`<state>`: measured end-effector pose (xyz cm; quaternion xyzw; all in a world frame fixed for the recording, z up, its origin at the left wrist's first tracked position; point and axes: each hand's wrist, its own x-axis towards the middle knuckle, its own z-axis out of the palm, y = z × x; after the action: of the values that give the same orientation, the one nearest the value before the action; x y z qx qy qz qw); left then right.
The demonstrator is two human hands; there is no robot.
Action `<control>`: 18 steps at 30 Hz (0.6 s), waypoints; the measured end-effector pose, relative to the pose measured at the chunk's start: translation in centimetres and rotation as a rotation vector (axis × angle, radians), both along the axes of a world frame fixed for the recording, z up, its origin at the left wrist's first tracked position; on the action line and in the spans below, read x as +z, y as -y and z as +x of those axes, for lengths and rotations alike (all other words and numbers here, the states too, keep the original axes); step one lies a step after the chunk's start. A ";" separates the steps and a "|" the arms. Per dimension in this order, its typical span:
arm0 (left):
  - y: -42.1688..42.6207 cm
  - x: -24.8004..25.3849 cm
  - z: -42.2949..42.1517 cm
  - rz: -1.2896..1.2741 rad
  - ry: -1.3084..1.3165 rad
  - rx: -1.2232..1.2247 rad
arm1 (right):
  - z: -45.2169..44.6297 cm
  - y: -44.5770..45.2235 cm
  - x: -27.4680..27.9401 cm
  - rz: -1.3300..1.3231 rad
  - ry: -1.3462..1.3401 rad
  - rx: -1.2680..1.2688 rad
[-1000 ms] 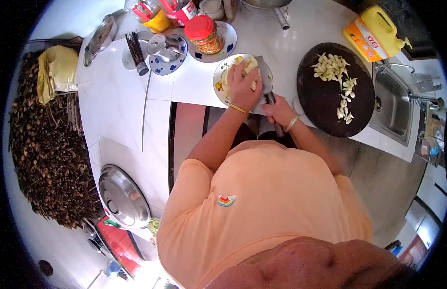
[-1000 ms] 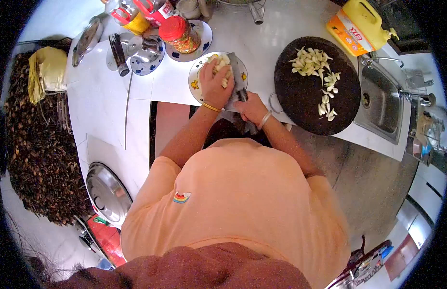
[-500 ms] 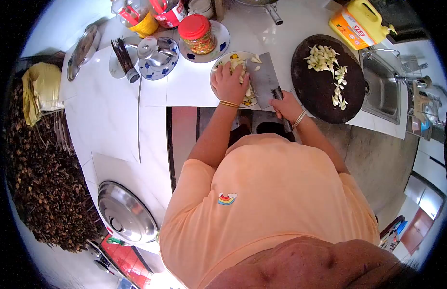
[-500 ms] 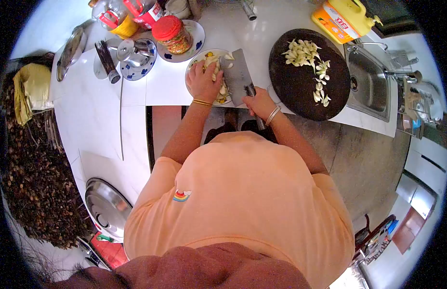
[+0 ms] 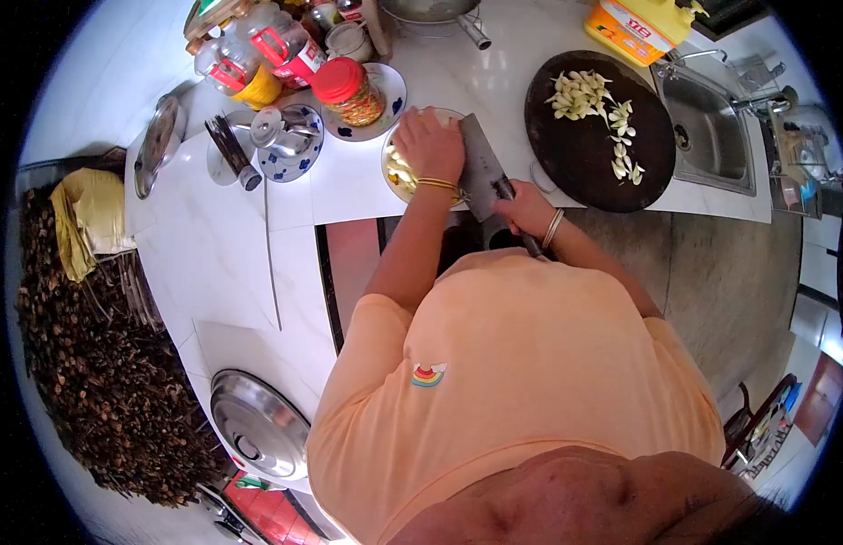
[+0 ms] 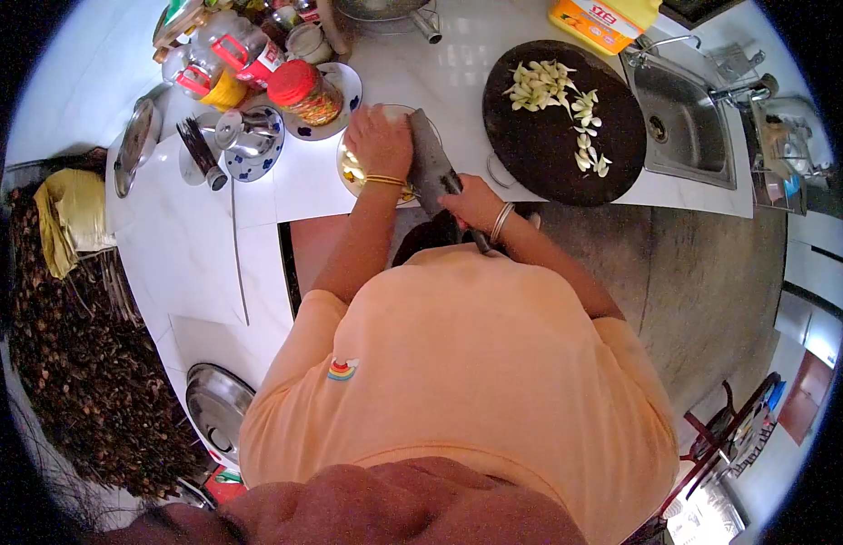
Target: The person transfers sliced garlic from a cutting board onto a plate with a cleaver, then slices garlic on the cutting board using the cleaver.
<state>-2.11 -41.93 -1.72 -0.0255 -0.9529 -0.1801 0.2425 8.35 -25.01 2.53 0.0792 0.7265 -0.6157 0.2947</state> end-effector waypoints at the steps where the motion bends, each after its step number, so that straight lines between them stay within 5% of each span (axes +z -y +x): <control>1: 0.5 -0.7 -0.2 -0.051 0.054 0.087 | 0.1 -0.2 0.3 -0.003 0.001 -0.010; 6: 2.3 -1.6 0.2 -0.226 0.189 0.176 | 1.1 -3.1 -0.8 -0.018 -0.023 -0.079; 9: -1.3 0.1 0.8 -0.105 -0.066 -0.019 | 2.6 -7.0 -0.8 -0.074 -0.023 -0.291; 12: -7.5 2.0 2.1 -0.043 0.061 -0.242 | 5.1 -12.1 -1.7 -0.166 -0.061 -0.490; 14: -11.8 -0.4 3.0 -0.045 -0.086 -0.445 | 6.6 -16.1 -2.0 -0.123 -0.085 -0.744; 16: -16.2 0.3 5.0 -0.041 0.108 -0.623 | 9.1 -20.6 -3.4 -0.299 -0.059 -0.959; 18: -20.2 -0.5 5.5 -0.051 0.092 -0.710 | 11.7 -24.6 -4.8 -0.192 -0.096 -0.977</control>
<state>3.38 -21.73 -2.26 -0.3529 -0.8987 -0.2304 0.1209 20.00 -0.41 -2.30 0.3543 0.5573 -0.7489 -0.0561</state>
